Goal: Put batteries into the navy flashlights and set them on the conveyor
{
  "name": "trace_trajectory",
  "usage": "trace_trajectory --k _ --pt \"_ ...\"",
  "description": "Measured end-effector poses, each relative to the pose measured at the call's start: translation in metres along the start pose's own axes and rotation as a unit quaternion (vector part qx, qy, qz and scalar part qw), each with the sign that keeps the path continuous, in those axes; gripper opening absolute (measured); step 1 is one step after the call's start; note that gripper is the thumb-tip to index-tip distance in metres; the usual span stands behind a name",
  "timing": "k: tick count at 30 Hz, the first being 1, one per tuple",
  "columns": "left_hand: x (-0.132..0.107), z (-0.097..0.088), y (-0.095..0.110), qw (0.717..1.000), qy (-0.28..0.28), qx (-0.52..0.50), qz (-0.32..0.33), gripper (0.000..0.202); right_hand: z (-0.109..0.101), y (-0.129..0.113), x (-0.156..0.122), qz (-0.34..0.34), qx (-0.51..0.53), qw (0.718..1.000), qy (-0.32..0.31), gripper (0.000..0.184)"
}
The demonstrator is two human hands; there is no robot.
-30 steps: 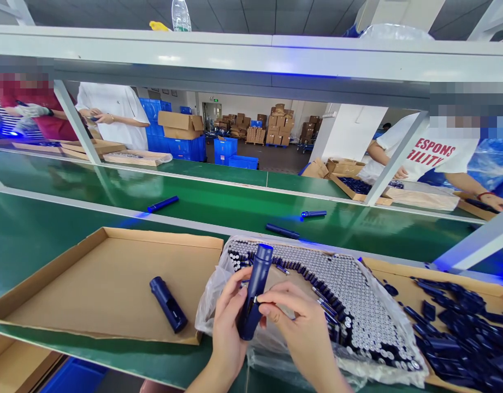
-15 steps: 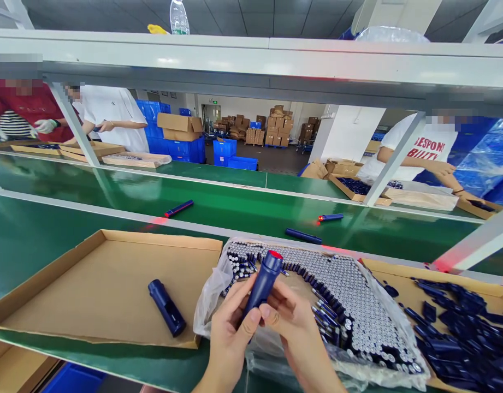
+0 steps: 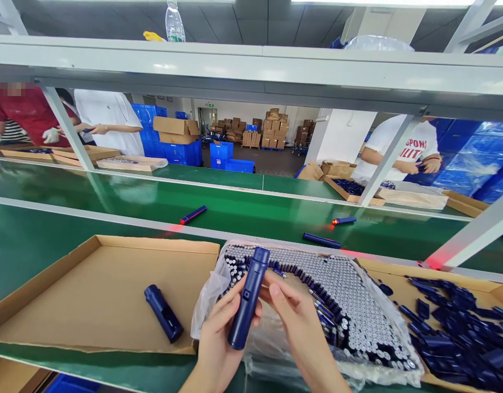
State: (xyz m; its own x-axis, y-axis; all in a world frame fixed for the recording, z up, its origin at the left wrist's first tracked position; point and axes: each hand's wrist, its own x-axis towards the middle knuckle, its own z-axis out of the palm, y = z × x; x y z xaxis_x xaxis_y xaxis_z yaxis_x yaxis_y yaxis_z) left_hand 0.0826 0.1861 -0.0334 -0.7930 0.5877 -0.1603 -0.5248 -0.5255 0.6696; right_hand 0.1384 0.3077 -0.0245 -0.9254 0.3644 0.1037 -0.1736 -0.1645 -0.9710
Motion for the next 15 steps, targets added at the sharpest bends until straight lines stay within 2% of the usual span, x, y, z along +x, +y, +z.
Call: trace_trajectory --k 2,3,4,5,7,8,9,10,11,15 --pt "0.002 -0.005 -0.001 0.989 -0.005 0.126 0.073 0.039 -0.005 -0.004 0.000 -0.028 -0.058 0.998 0.015 0.053" --pt "0.004 -0.009 -0.001 0.962 -0.010 0.230 0.149 0.036 -0.007 -0.006 0.000 -0.044 -0.088 0.995 0.027 0.058" --pt "0.007 -0.014 -0.002 0.906 -0.017 0.343 0.248 0.035 -0.007 -0.009 0.001 -0.057 -0.120 0.990 0.037 0.063" --pt "0.011 -0.019 -0.002 0.822 -0.025 0.444 0.356 0.037 -0.007 -0.012 0.002 -0.066 -0.153 0.985 0.047 0.066" --pt "0.019 -0.029 0.000 0.629 -0.043 0.564 0.533 0.047 -0.001 -0.019 0.007 -0.073 -0.220 0.971 0.054 0.063" --pt "0.022 -0.034 0.003 0.553 -0.046 0.591 0.585 0.051 0.002 -0.022 0.011 -0.075 -0.249 0.964 0.046 0.056" --pt "0.024 -0.039 0.006 0.498 -0.043 0.611 0.613 0.054 0.006 -0.024 0.016 -0.082 -0.275 0.957 0.039 0.048" --pt "0.025 -0.043 0.010 0.464 -0.038 0.632 0.620 0.054 0.009 -0.025 0.022 -0.092 -0.299 0.949 0.034 0.042" --pt "0.024 -0.048 0.015 0.444 -0.031 0.654 0.611 0.053 0.011 -0.025 0.029 -0.102 -0.324 0.940 0.032 0.038" --pt "0.007 -0.080 0.045 0.421 -0.001 0.728 0.541 0.042 -0.001 -0.015 0.078 -0.124 -0.417 0.898 0.068 0.041"
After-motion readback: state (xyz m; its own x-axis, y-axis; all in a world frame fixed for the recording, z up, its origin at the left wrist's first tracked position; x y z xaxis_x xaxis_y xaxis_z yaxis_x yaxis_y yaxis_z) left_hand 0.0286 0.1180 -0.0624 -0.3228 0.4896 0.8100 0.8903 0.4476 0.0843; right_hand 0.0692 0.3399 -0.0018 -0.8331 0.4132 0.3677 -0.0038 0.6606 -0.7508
